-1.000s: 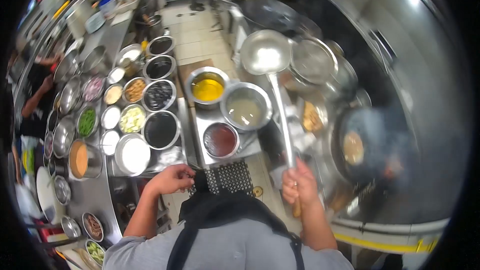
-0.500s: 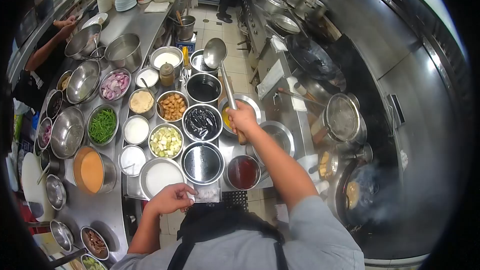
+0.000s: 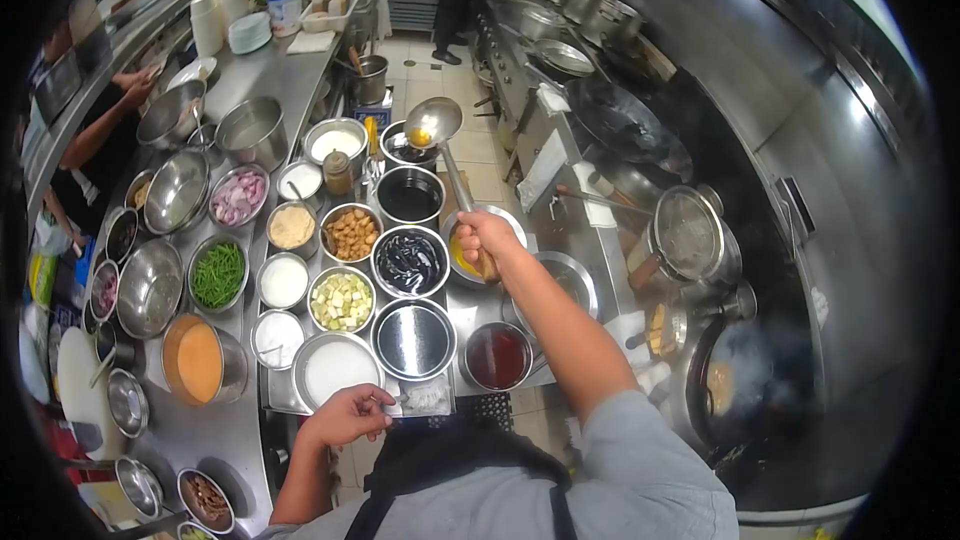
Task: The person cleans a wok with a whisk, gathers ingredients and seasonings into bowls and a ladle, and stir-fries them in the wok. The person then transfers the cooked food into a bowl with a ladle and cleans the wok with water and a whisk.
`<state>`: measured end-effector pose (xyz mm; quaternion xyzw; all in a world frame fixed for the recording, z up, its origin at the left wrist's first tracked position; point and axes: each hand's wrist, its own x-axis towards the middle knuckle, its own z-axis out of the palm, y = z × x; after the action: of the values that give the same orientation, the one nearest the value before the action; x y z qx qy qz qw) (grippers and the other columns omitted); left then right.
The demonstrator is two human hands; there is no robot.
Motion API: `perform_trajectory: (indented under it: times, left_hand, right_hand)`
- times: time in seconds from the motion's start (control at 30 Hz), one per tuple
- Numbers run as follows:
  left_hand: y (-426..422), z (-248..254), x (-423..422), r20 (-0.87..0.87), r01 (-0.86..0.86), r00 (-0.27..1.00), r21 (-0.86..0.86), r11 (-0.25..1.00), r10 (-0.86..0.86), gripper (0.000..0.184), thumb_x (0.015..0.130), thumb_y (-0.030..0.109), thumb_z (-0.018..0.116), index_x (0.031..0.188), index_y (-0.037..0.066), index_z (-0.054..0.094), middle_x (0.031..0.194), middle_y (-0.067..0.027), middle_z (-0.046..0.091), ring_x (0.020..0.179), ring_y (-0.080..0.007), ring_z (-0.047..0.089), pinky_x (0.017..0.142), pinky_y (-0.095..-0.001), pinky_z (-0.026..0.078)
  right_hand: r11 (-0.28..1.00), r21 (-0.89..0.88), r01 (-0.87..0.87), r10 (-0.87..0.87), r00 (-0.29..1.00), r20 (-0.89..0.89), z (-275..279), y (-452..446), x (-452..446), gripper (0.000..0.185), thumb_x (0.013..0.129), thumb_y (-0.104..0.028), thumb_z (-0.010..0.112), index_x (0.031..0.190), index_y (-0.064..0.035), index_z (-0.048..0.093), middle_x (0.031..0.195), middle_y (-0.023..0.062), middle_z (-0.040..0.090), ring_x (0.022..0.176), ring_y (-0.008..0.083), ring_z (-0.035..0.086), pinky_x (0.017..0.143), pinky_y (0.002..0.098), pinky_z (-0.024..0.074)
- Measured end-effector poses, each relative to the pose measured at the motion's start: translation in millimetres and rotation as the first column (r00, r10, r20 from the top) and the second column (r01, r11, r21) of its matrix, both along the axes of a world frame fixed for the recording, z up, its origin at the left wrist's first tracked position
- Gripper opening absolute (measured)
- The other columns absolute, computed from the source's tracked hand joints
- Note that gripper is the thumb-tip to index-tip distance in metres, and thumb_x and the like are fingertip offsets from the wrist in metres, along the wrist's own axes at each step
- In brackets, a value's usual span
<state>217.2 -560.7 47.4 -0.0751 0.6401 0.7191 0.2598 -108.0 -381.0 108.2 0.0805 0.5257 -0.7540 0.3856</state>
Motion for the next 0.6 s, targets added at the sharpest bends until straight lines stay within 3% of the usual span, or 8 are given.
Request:
perform_trajectory:
  times: [0.03, 0.07, 0.13, 0.17, 0.27, 0.4, 0.47, 0.6]
  left_hand:
    - [4.5, 1.8, -0.7, -0.004, 0.019, 1.0, -0.014, 1.0, -0.019, 0.029, 0.084, 0.009, 0.068, 0.11, 0.0, 0.058, 0.071, -0.0028, 0.062, 0.059, -0.0086, 0.058, 0.054, -0.022, 0.046]
    - [10.1, 5.0, -3.0, -0.01, 0.041, 0.999, -0.031, 0.999, -0.041, 0.028, 0.085, 0.006, 0.067, 0.11, -0.001, 0.057, 0.073, -0.0045, 0.064, 0.06, -0.0087, 0.059, 0.055, -0.0211, 0.047]
    - [28.1, 14.4, -7.3, -0.024, 0.092, 0.995, -0.09, 0.992, -0.094, 0.029, 0.085, 0.007, 0.067, 0.11, -0.001, 0.057, 0.072, -0.004, 0.063, 0.06, -0.0084, 0.059, 0.054, -0.0218, 0.046]
    - [38.6, 15.0, -7.5, -0.031, 0.113, 0.993, -0.096, 0.989, -0.116, 0.031, 0.085, 0.011, 0.068, 0.111, 0.0, 0.057, 0.071, -0.0034, 0.062, 0.058, -0.0093, 0.059, 0.054, -0.0232, 0.046]
    - [88.4, 30.2, -20.9, -0.002, 0.269, 0.961, -0.198, 0.943, -0.275, 0.033, 0.084, 0.013, 0.068, 0.112, -0.001, 0.056, 0.069, -0.0056, 0.062, 0.057, -0.012, 0.06, 0.054, -0.0254, 0.048]
    - [137.3, 14.3, -18.2, 0.016, 0.327, 0.944, -0.162, 0.931, -0.329, 0.031, 0.083, 0.001, 0.067, 0.111, -0.003, 0.056, 0.071, -0.0094, 0.064, 0.058, -0.0133, 0.061, 0.052, -0.027, 0.049]
    - [163.3, 8.4, -16.5, 0.105, 0.364, 0.93, -0.111, 0.925, -0.353, 0.03, 0.082, -0.001, 0.066, 0.109, -0.004, 0.055, 0.077, -0.0111, 0.066, 0.058, -0.0136, 0.061, 0.052, -0.0273, 0.049]
    - [206.4, 1.7, -16.0, 0.077, 0.467, 0.884, -0.116, 0.876, -0.461, 0.033, 0.08, 0.002, 0.067, 0.109, -0.006, 0.054, 0.075, -0.0105, 0.065, 0.059, -0.0143, 0.061, 0.054, -0.0276, 0.049]
  right_hand:
    - [0.987, -0.157, 0.014, 0.012, 0.986, 0.165, 4.5, 9.9, -2.6, 0.008, 0.095, -0.015, 0.051, 0.096, -0.0083, 0.048, 0.064, -0.0033, 0.046, 0.042, 0.0024, 0.039, 0.035, 0.0198, 0.0328]
    - [0.984, -0.173, 0.034, -0.007, 0.988, 0.155, 11.5, 20.7, 0.8, 0.008, 0.095, -0.015, 0.051, 0.096, -0.0083, 0.048, 0.064, -0.0033, 0.046, 0.042, 0.0024, 0.039, 0.035, 0.0198, 0.0328]
    - [0.793, -0.606, 0.071, 0.175, 0.925, 0.338, 25.9, 51.5, 12.1, 0.015, 0.095, -0.016, 0.05, 0.104, -0.0039, 0.05, 0.065, -0.0035, 0.047, 0.042, 0.001, 0.039, 0.035, 0.0188, 0.035]
    - [0.736, -0.671, 0.096, 0.198, 0.916, 0.348, 33.2, 69.7, 23.3, 0.027, 0.096, -0.016, 0.048, 0.117, 0.0007, 0.049, 0.066, -0.0038, 0.046, 0.042, 0.0005, 0.039, 0.035, 0.0185, 0.0364]
    - [0.577, -0.802, 0.155, 0.199, 0.926, 0.322, 75.0, 184.0, 101.3, 0.034, 0.096, -0.017, 0.045, 0.125, 0.0008, 0.047, 0.067, -0.0036, 0.044, 0.042, 0.0012, 0.04, 0.034, 0.019, 0.0367]
    - [0.495, -0.837, 0.232, -0.01, 0.965, 0.262, 112.7, 322.2, 212.3, 0.051, 0.097, -0.015, 0.038, 0.145, -0.0031, 0.025, 0.07, -0.0008, 0.044, 0.043, 0.004, 0.042, 0.036, 0.0221, 0.0426]
    - [0.538, -0.806, 0.248, -0.15, 0.969, 0.198, 130.7, 383.8, 267.4, 0.043, 0.096, -0.014, 0.041, 0.137, -0.0032, 0.036, 0.07, -0.0021, 0.046, 0.044, 0.0034, 0.043, 0.036, 0.0208, 0.0411]
    - [0.641, -0.576, 0.508, -0.546, 0.829, 0.124, 134.7, 474.8, 348.9, 0.043, 0.095, -0.012, 0.044, 0.136, -0.0027, 0.037, 0.068, -0.0023, 0.046, 0.041, 0.0032, 0.042, 0.033, 0.0205, 0.0392]
